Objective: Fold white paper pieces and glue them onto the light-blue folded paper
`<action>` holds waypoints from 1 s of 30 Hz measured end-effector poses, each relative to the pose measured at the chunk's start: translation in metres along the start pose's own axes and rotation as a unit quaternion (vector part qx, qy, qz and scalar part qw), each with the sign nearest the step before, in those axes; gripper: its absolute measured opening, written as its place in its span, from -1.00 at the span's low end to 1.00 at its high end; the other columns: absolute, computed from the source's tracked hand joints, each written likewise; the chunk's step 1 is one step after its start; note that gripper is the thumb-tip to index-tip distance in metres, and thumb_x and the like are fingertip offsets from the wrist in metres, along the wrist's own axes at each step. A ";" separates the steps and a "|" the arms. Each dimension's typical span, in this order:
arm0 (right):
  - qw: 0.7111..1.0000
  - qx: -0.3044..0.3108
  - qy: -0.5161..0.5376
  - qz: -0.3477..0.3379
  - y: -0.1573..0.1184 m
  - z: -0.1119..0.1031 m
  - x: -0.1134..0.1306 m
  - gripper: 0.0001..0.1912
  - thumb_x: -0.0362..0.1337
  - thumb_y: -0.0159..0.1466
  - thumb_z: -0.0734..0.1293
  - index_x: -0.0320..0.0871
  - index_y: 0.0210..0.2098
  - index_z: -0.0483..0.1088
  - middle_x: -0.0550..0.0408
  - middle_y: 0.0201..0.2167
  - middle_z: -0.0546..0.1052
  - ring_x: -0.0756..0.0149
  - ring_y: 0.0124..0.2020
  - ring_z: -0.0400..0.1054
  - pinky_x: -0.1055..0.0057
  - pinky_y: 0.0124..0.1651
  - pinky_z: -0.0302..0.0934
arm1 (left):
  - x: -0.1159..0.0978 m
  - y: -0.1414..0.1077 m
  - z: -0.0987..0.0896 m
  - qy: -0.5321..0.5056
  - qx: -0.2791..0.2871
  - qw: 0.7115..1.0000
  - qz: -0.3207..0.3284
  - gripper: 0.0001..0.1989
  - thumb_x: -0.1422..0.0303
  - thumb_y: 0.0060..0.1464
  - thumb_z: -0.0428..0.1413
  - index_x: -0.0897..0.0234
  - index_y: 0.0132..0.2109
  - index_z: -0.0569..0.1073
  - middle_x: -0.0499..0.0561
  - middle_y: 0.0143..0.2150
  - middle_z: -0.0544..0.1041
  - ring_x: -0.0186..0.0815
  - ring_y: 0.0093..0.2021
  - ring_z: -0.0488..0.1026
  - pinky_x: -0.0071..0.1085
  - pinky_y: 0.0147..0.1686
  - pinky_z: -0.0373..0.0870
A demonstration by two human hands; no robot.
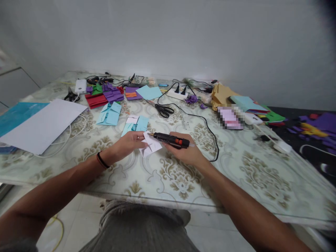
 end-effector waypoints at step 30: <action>0.970 -0.011 -0.238 0.050 0.026 -0.045 -0.070 -0.74 -0.16 0.15 0.49 -0.18 -0.24 0.50 -0.03 -0.27 0.49 0.14 -0.30 0.39 0.27 -0.22 0.24 | -0.009 0.004 -0.006 -0.001 -0.066 0.997 -0.033 -0.59 0.40 -0.11 0.34 0.23 -0.15 0.32 -0.09 -0.37 0.55 -0.39 -0.44 0.46 -0.53 -0.47 0.23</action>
Point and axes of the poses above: each hand's wrist, its own y-axis towards the middle knuckle, its own z-axis out of the palm, x = y × z, the point moved 1 cm from there along y, towards the middle knuckle
